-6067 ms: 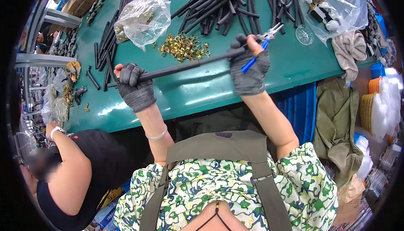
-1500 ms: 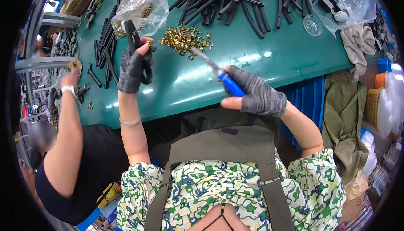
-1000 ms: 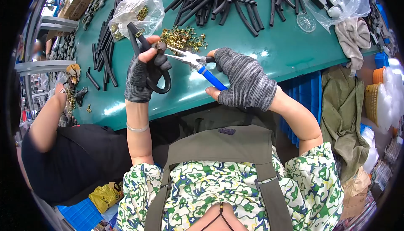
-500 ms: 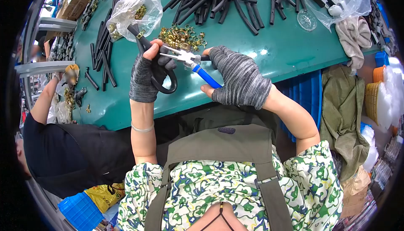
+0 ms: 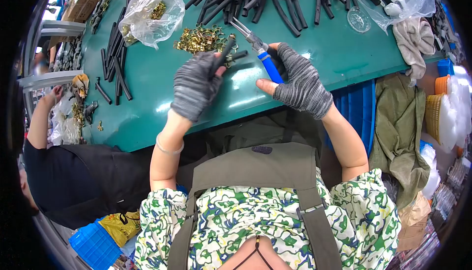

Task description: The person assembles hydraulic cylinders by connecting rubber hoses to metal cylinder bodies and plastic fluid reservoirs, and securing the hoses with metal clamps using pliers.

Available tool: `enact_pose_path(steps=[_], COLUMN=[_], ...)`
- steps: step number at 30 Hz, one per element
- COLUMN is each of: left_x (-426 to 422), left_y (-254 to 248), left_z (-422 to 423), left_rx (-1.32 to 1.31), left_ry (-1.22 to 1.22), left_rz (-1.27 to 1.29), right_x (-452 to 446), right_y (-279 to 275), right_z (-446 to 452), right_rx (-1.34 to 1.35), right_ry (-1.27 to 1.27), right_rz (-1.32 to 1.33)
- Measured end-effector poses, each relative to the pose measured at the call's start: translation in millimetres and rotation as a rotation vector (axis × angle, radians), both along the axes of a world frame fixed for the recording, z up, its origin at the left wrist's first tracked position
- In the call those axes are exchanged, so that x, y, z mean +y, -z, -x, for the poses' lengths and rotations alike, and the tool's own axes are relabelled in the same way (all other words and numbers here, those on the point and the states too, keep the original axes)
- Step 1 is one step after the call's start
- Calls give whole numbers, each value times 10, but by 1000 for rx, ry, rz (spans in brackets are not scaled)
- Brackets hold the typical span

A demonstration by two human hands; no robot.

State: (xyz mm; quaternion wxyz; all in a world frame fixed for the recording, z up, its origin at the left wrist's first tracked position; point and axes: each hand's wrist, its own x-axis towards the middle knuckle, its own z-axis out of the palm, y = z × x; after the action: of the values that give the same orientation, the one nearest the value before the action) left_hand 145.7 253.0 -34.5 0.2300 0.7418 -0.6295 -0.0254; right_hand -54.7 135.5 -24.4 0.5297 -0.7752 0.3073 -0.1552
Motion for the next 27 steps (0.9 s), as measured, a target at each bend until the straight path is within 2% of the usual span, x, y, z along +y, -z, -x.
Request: enact_pose_path(steps=[1,4,5,8,9,12,15,19,22,27], left_x=[-30,-77,-57,5,13,48,70,119,141,174], left_y=[9,-8,9,-160,-229,-521,-497,-398,-372,-348], left_z=[9,2,-8,-106,-130,-227,-216,-236,-275,-313], left_rx=[-67,-151,-164,386,690,1016,1303,1467,1553,1597], left_ry=[-41,-96,-72,-36,-39,-73,-134,-42,-35,-31], left_rz=[-183,-270,-211,-122,-98,-254,-189,-158,-165,-180], right_x=[10,21,28,36,52,119,131,116,107,140], right_y=[12,77,88,94,81,43,9,-26,-61,-16], right_z=[12,76,93,107,113,90,32,17,35,32], right_rx=[-3,-22,-33,-72,-83,-112,-113,-85,-143,-138], right_ry=[5,19,21,3,-15,-86,-196,-231,-326,-292], right_rz=[-4,9,12,39,56,219,365,437,271,286])
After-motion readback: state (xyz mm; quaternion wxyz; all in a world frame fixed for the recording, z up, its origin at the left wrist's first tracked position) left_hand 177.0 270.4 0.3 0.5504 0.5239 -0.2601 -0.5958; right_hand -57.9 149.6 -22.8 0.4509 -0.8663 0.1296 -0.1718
